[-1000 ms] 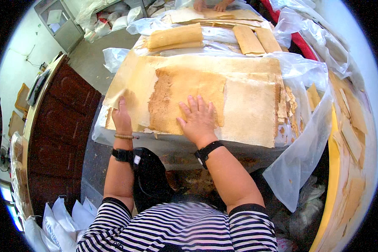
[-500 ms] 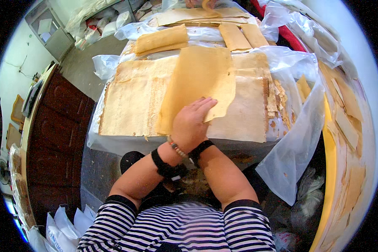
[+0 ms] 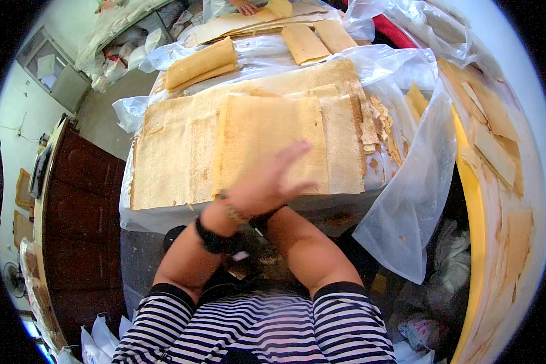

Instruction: The recorder sorts and stacks thin, brittle sheets of organic material, likely dried tofu skin or wood veneer, at a large table.

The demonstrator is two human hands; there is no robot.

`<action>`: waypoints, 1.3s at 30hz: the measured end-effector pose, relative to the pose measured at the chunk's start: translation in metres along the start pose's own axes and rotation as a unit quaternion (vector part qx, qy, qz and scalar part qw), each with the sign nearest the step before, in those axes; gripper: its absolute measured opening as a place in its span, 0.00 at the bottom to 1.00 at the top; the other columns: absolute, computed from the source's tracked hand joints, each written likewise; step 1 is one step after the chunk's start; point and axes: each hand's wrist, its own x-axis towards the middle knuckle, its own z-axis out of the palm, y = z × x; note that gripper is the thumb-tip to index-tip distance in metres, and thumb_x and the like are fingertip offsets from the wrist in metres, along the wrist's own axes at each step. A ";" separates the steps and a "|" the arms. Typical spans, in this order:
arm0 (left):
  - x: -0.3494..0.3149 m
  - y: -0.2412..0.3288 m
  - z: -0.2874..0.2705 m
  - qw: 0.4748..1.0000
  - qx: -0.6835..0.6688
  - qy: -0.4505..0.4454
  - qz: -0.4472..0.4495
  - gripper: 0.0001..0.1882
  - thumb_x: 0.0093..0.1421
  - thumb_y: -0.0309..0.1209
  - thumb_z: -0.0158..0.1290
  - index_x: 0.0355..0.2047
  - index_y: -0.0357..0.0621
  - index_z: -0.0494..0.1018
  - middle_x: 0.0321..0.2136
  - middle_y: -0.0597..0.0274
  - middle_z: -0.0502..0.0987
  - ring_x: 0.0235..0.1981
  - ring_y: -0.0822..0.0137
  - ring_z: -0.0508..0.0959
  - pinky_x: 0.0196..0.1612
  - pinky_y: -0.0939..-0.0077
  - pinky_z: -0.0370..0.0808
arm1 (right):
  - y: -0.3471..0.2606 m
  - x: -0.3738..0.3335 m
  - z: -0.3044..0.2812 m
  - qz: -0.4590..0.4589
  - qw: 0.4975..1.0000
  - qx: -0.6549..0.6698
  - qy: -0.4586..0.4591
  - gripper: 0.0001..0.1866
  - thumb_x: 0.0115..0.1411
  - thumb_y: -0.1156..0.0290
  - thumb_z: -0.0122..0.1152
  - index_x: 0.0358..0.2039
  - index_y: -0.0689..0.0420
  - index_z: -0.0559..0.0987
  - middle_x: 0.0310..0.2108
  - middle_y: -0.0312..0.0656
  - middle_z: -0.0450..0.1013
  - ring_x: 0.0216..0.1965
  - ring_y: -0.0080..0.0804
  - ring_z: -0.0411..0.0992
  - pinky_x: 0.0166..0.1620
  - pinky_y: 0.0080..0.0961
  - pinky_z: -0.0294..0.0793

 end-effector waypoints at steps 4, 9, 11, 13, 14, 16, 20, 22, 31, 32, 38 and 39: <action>-0.032 -0.079 -0.081 0.979 0.079 0.181 -0.057 0.25 0.65 0.38 0.50 0.60 0.40 0.65 0.63 0.44 0.63 0.64 0.46 0.62 0.65 0.62 0.59 | -0.004 0.012 0.029 -0.015 0.996 0.056 0.067 0.29 0.62 0.54 0.51 0.62 0.51 0.67 0.67 0.47 0.56 0.69 0.45 0.48 0.67 0.52 0.45; -0.061 -0.132 -0.046 0.987 0.029 0.144 -0.071 0.23 0.67 0.35 0.45 0.61 0.43 0.66 0.65 0.50 0.60 0.68 0.51 0.56 0.68 0.62 0.53 | -0.002 0.021 0.044 -0.023 0.985 0.060 0.162 0.24 0.61 0.58 0.52 0.57 0.54 0.71 0.60 0.50 0.63 0.65 0.46 0.55 0.63 0.50 0.53; -0.061 -0.132 -0.030 0.984 0.078 0.137 -0.081 0.22 0.68 0.36 0.43 0.60 0.43 0.66 0.65 0.50 0.61 0.68 0.51 0.56 0.67 0.61 0.53 | -0.002 0.016 0.032 -0.039 0.974 0.005 0.225 0.20 0.60 0.62 0.52 0.51 0.56 0.75 0.54 0.52 0.70 0.60 0.48 0.64 0.59 0.49 0.62; -0.059 -0.129 -0.020 0.976 0.120 0.155 -0.089 0.22 0.69 0.40 0.39 0.59 0.45 0.68 0.63 0.51 0.64 0.67 0.51 0.58 0.67 0.59 0.53 | -0.003 0.000 0.014 -0.038 0.994 0.018 0.105 0.19 0.60 0.63 0.52 0.50 0.56 0.76 0.52 0.52 0.71 0.59 0.48 0.65 0.57 0.48 0.63; -0.059 -0.130 -0.017 0.978 0.115 0.152 -0.088 0.22 0.69 0.40 0.39 0.59 0.45 0.68 0.63 0.51 0.64 0.67 0.51 0.58 0.67 0.59 0.53 | -0.003 -0.006 0.005 -0.032 0.999 0.028 0.031 0.19 0.60 0.63 0.52 0.50 0.56 0.76 0.52 0.53 0.71 0.58 0.48 0.65 0.57 0.48 0.64; -0.059 -0.133 -0.015 0.969 0.112 0.179 -0.128 0.22 0.70 0.40 0.38 0.59 0.46 0.68 0.62 0.51 0.65 0.67 0.52 0.58 0.67 0.59 0.53 | -0.003 -0.012 -0.011 -0.007 0.995 0.042 -0.088 0.18 0.60 0.63 0.52 0.49 0.56 0.76 0.50 0.53 0.72 0.56 0.48 0.67 0.55 0.48 0.65; -0.062 -0.135 -0.011 0.964 0.141 0.179 -0.141 0.23 0.70 0.42 0.36 0.59 0.49 0.69 0.62 0.54 0.66 0.66 0.54 0.59 0.66 0.60 0.54 | -0.004 -0.010 -0.025 0.020 0.986 0.043 -0.160 0.17 0.60 0.64 0.52 0.47 0.57 0.77 0.47 0.53 0.73 0.53 0.49 0.69 0.53 0.47 0.68; -0.060 -0.135 -0.010 0.964 0.139 0.181 -0.141 0.23 0.70 0.42 0.36 0.59 0.49 0.69 0.62 0.54 0.66 0.66 0.54 0.60 0.66 0.60 0.54 | -0.003 -0.008 -0.030 0.025 0.987 0.038 -0.156 0.16 0.60 0.65 0.52 0.46 0.57 0.78 0.45 0.53 0.74 0.51 0.49 0.70 0.51 0.46 0.69; -0.058 -0.130 -0.002 0.947 0.224 0.139 -0.186 0.23 0.69 0.44 0.37 0.60 0.53 0.67 0.63 0.59 0.64 0.67 0.58 0.59 0.67 0.60 0.53 | 0.003 -0.033 -0.070 0.076 0.967 0.029 -0.241 0.14 0.59 0.66 0.53 0.41 0.59 0.80 0.38 0.54 0.77 0.43 0.50 0.76 0.45 0.45 0.74; -0.057 -0.127 0.001 0.932 0.280 0.119 -0.198 0.23 0.69 0.45 0.37 0.61 0.54 0.66 0.64 0.60 0.63 0.67 0.57 0.58 0.67 0.60 0.53 | 0.005 -0.038 -0.075 0.081 0.963 0.029 -0.255 0.13 0.59 0.67 0.53 0.40 0.59 0.80 0.38 0.54 0.77 0.42 0.50 0.76 0.45 0.44 0.74; -0.058 -0.119 0.002 0.915 0.331 0.110 -0.201 0.23 0.66 0.44 0.43 0.61 0.62 0.66 0.65 0.61 0.61 0.68 0.58 0.56 0.68 0.54 0.49 | 0.027 -0.073 -0.139 0.066 0.991 0.072 -0.094 0.10 0.58 0.68 0.58 0.34 0.60 0.82 0.28 0.53 0.77 0.28 0.50 0.76 0.35 0.38 0.76; -0.057 -0.116 0.001 0.918 0.330 0.104 -0.197 0.23 0.65 0.44 0.43 0.61 0.65 0.66 0.65 0.60 0.61 0.68 0.55 0.55 0.68 0.53 0.48 | 0.026 -0.072 -0.157 0.068 0.991 0.070 -0.095 0.10 0.58 0.68 0.58 0.34 0.60 0.82 0.28 0.53 0.77 0.28 0.50 0.76 0.35 0.38 0.76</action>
